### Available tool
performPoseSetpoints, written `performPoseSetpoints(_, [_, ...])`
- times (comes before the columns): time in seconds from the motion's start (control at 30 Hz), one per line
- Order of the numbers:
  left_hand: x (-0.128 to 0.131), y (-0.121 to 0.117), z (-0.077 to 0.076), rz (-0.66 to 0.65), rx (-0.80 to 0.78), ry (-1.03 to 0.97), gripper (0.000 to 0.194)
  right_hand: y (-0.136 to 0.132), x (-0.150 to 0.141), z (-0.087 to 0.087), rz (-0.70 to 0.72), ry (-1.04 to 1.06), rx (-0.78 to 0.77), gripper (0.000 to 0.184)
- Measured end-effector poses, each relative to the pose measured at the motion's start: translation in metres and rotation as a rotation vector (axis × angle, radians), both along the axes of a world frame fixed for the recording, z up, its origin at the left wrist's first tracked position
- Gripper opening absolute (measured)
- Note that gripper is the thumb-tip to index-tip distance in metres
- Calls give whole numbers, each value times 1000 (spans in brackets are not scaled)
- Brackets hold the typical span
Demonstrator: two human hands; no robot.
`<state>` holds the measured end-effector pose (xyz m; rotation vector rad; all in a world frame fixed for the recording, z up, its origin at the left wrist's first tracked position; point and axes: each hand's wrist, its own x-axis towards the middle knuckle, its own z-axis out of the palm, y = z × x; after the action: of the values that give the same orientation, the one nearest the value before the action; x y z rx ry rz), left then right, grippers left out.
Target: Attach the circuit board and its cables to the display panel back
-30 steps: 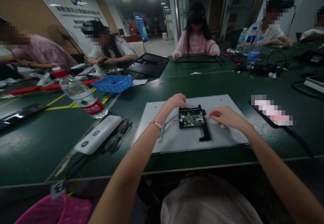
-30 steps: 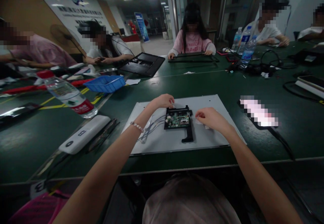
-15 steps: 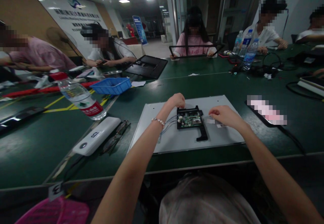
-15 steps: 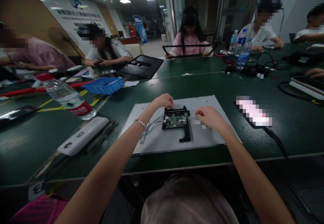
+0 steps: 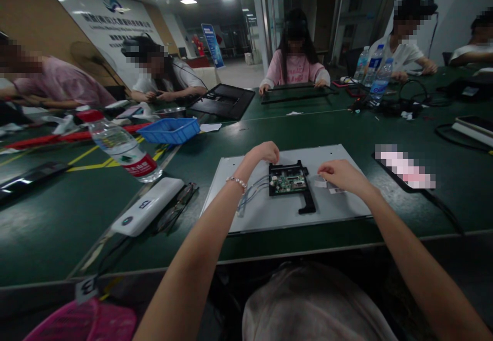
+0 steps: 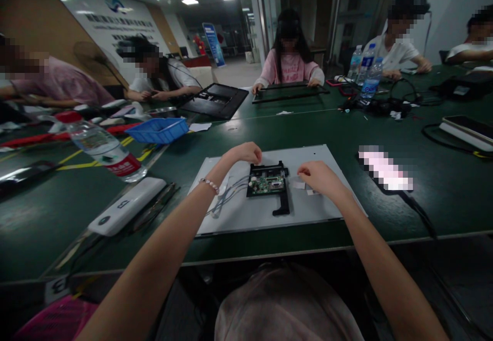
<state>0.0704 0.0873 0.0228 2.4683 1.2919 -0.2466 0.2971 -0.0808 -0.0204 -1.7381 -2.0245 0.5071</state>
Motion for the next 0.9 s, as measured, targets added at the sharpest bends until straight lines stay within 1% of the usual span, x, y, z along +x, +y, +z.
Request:
performPoseSetpoints(0.13, [3, 5, 2, -12, 55, -36, 21, 0, 1, -1, -12, -2, -7, 27])
performPoseSetpoints(0.23, [11, 8, 2, -15, 95, -71, 25, 0, 0, 0, -5, -9, -4, 26])
performPoseSetpoints(0.4, [27, 9, -7, -23, 105, -94, 26, -1, -1, 3, -6, -8, 10, 25])
performPoseSetpoints(0.53, [29, 6, -11, -35, 115, -102, 28, -2, -1, 4, -26, 0, 0, 25])
performPoseSetpoints(0.6, [25, 4, -8, -49, 124, -108, 30, -1, -1, 3, -25, -4, 2, 25])
performPoseSetpoints(0.67, [18, 0, -1, -62, 138, -113, 32, -1, 0, 3, -18, -8, 12, 25])
performPoseSetpoints(0.77, [-1, -13, 9, -76, 156, -126, 37, 0, 0, 0, -18, -17, 47, 25])
performPoseSetpoints(0.83, [-17, -25, 14, -107, 145, -146, 48, 0, -1, -2, -20, -11, 75, 25])
performPoseSetpoints(0.9, [-34, -39, 15, -136, 120, -133, 68, 1, -3, -3, -12, 13, 100, 24])
